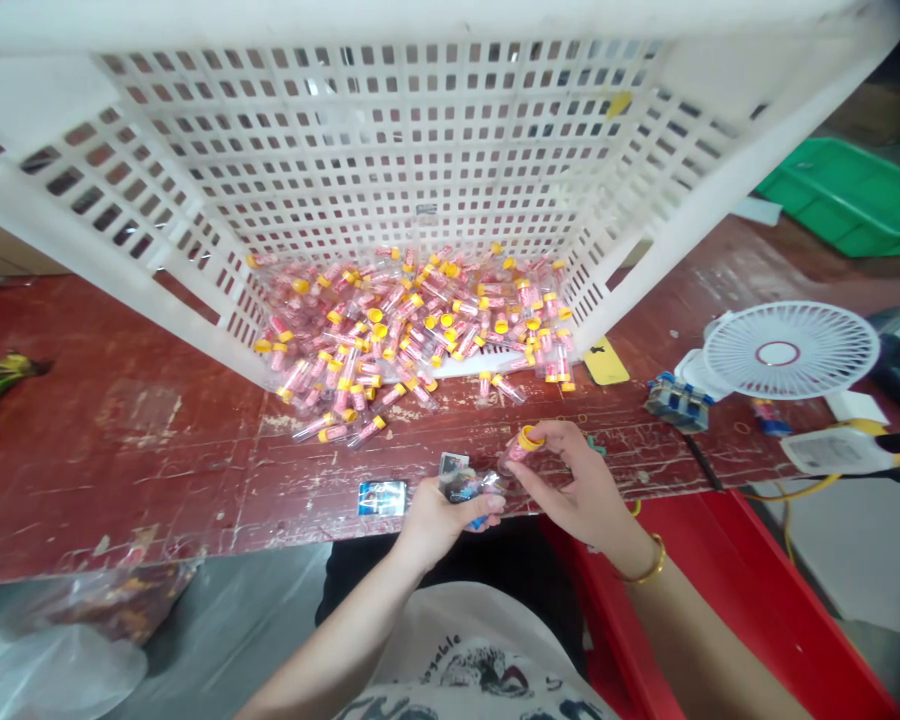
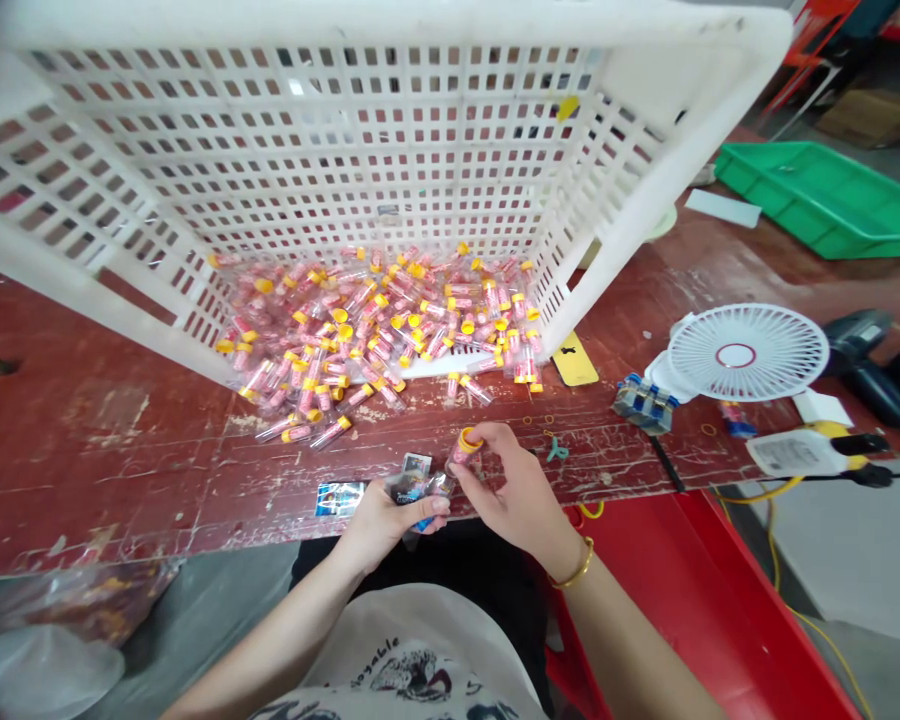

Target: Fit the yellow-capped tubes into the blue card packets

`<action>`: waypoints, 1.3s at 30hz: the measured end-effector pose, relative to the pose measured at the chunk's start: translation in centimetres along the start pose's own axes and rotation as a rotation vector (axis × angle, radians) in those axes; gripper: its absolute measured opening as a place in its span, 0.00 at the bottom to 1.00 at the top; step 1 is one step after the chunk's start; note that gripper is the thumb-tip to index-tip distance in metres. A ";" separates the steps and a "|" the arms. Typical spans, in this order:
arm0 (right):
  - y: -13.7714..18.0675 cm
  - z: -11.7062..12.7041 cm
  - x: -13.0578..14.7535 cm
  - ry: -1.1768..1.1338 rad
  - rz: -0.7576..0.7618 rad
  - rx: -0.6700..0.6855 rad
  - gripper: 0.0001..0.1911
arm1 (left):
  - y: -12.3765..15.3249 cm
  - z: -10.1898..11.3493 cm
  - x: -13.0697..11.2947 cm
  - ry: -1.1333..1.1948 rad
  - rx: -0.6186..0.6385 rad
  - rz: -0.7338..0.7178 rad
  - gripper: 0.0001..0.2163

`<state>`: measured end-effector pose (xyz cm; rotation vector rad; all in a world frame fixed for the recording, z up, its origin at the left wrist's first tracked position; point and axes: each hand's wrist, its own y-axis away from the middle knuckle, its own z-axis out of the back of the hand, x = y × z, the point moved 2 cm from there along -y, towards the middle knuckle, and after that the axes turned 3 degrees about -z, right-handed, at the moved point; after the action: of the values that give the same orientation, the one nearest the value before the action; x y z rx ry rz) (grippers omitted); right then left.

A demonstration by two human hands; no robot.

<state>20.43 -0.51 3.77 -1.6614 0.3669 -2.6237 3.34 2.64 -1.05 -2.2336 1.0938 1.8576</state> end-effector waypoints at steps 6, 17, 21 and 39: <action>0.0 -1.1 -1.6 -0.378 -0.280 0.151 0.14 | 0.5 -0.2 -0.1 0.173 0.000 0.152 0.18; 2.5 -4.4 -1.3 -0.385 -0.354 0.149 0.39 | -0.7 -2.2 -0.9 0.493 -0.028 0.260 0.17; 2.5 -4.6 -1.2 -0.315 -0.315 0.027 0.33 | -0.5 -2.2 -1.4 0.427 -0.009 0.224 0.17; 4.8 1.0 -4.1 -0.438 -0.348 -0.414 0.09 | -0.2 -2.7 -0.8 0.213 0.036 0.243 0.21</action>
<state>22.61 -4.82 -0.47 -2.5736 0.6922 -2.3946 5.70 1.93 0.33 -2.4168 1.4806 1.6870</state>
